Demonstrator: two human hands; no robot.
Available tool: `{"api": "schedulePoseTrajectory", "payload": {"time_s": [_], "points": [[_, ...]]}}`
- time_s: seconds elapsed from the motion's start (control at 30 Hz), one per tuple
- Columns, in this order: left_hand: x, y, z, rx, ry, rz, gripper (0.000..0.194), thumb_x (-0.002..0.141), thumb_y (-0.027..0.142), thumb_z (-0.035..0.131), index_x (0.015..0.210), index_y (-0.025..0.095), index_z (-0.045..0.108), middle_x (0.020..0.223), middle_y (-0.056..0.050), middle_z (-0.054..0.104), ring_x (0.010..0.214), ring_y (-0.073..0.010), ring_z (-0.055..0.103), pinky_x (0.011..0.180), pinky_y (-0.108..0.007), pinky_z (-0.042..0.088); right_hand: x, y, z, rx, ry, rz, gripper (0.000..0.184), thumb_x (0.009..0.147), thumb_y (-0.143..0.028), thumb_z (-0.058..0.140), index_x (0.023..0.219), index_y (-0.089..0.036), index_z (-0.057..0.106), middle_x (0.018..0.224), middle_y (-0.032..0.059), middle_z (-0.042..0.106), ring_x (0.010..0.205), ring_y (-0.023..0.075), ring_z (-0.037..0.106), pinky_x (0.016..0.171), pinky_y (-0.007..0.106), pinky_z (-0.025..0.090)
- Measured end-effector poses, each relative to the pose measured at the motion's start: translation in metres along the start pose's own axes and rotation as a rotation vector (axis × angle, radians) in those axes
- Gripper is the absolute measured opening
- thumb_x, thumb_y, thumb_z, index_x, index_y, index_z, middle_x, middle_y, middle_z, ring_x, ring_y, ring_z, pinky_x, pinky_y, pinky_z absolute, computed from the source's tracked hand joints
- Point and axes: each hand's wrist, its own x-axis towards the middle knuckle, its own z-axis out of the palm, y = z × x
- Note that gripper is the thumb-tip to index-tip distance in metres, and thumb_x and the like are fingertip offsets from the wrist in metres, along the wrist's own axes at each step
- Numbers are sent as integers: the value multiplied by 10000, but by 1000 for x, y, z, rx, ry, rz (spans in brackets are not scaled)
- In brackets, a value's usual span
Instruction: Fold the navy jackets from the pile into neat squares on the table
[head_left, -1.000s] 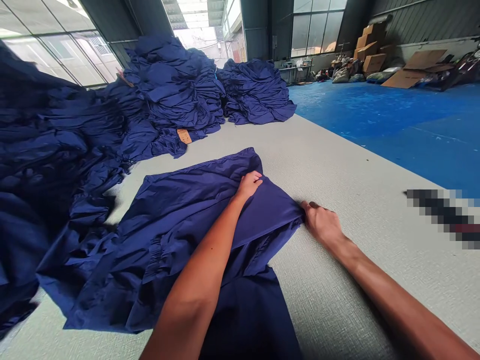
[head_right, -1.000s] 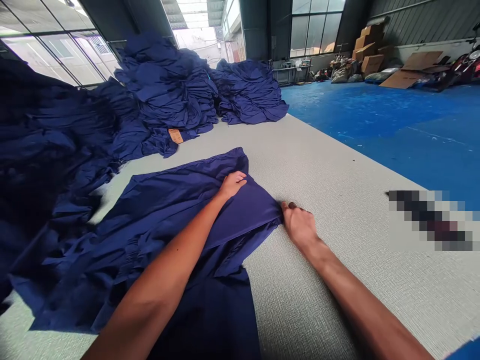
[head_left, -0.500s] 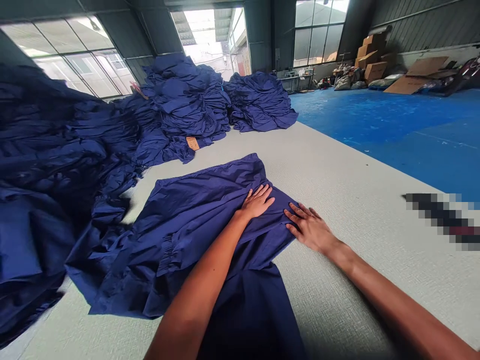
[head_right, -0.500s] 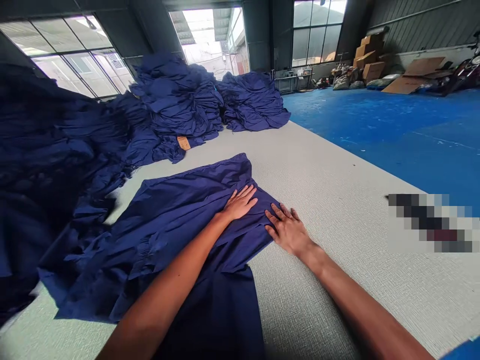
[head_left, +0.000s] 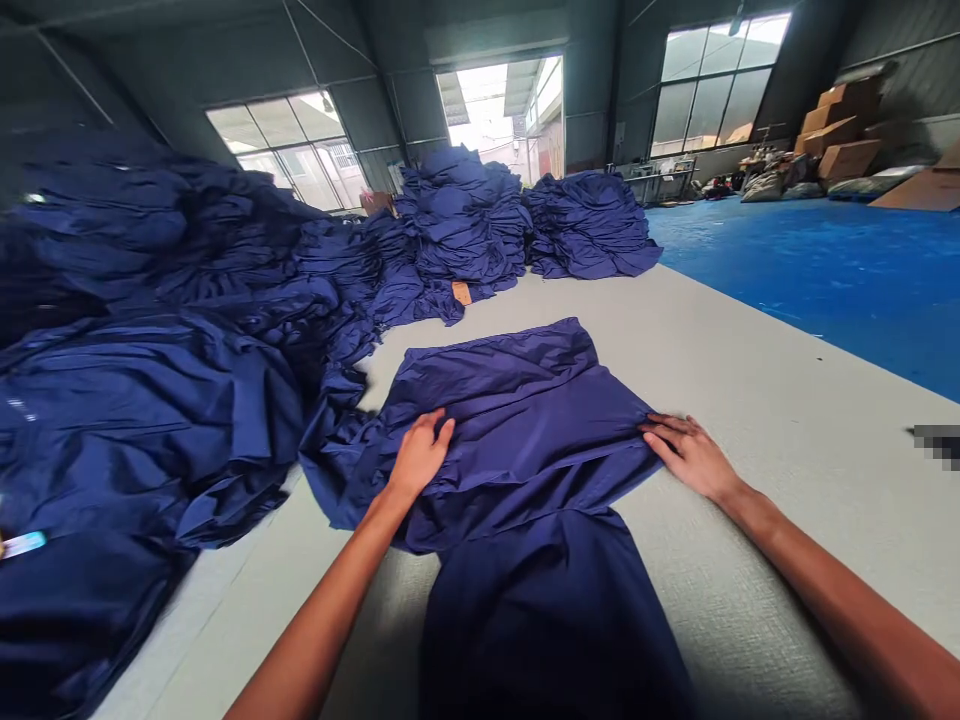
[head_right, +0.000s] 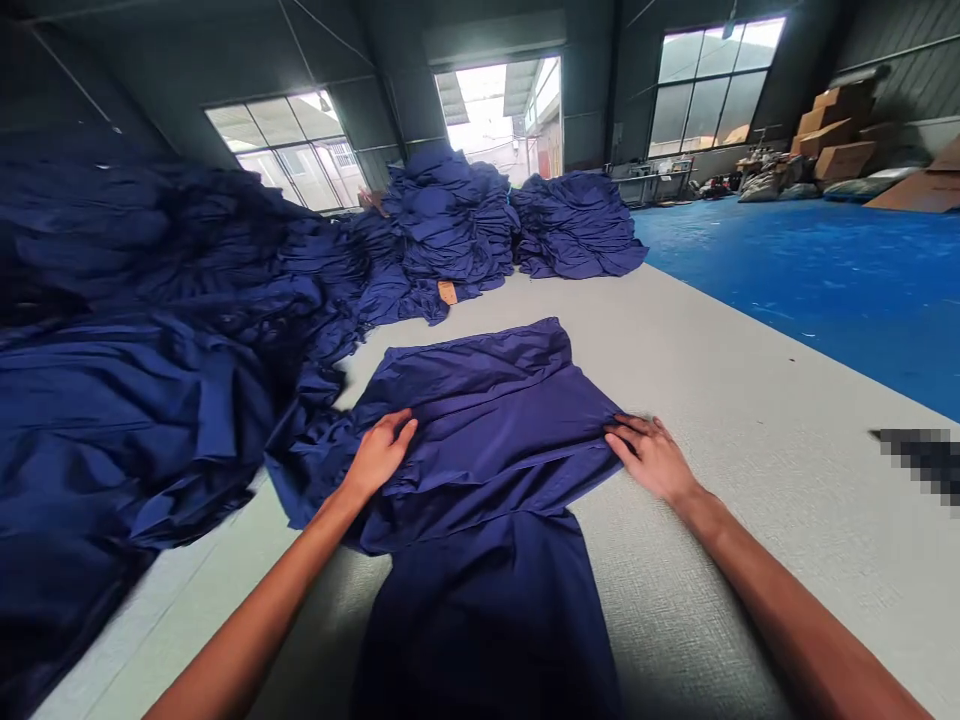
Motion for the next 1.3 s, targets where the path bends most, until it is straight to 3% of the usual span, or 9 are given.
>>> {"api": "schedulePoseTrajectory", "payload": {"time_s": [0.13,0.3,0.4,0.5,0.63,0.73,0.83,1.0,1.3], "points": [[-37,-45,3,13,55,-72,404,962,439,364,1158,227,646,1221,-82,674,1175,-229,613,1051,-306,432,-3,0,5,17,42,-8,478,1014,-451,346,1212,-177,684,1388,111,584,1339,224,479,1159,412,324],[-54,-54,17,-6,150,-95,470,932,530,432,1238,210,588,1144,-106,667,1134,-274,606,988,-357,473,5,-25,-1,-89,123,36,539,1006,-472,334,1351,-122,555,1485,146,483,1450,292,311,1187,529,229],[-55,-58,17,-49,146,4,455,908,500,511,1272,234,572,1008,-67,671,1023,-260,635,926,-358,503,38,-56,-9,-52,159,28,559,1016,-483,287,1365,-122,534,1459,139,516,1437,262,342,1187,475,260],[-57,-63,14,-132,170,149,357,927,416,514,1227,244,605,1011,-50,654,992,-225,640,930,-349,504,83,-88,-8,-30,135,-24,554,1000,-497,328,1372,-146,543,1464,129,513,1419,246,373,1179,421,288],[-64,-62,11,-231,207,254,277,978,325,431,1076,248,678,1074,-50,639,1021,-189,634,952,-321,494,113,-111,23,-115,-13,148,550,1006,-455,308,1453,-185,480,1524,117,441,1429,268,348,1155,499,288],[-65,-61,11,-294,311,241,327,994,324,400,1011,221,710,1071,-64,634,1019,-184,633,953,-316,494,109,-116,55,-224,-165,256,554,1012,-468,285,1488,-232,440,1578,89,359,1469,284,262,1172,574,170],[-60,-65,13,-352,393,153,348,990,360,414,1072,206,715,1123,-78,643,1069,-198,624,1001,-345,477,103,-116,73,-252,-243,286,573,1009,-503,270,1523,-273,378,1617,50,277,1492,271,197,1183,570,105],[-47,-76,22,-398,285,25,425,957,446,450,1195,181,680,1235,-98,648,1167,-231,606,1083,-408,429,107,-116,74,-275,-249,298,588,1014,-507,227,1542,-274,336,1631,56,238,1499,268,167,1183,554,86],[-48,-73,25,-324,223,40,478,944,459,434,1237,157,661,1270,-110,622,1210,-234,577,1126,-411,388,105,-115,77,-280,-211,297,594,1008,-504,233,1535,-259,353,1622,59,265,1492,273,187,1182,548,96]]}}
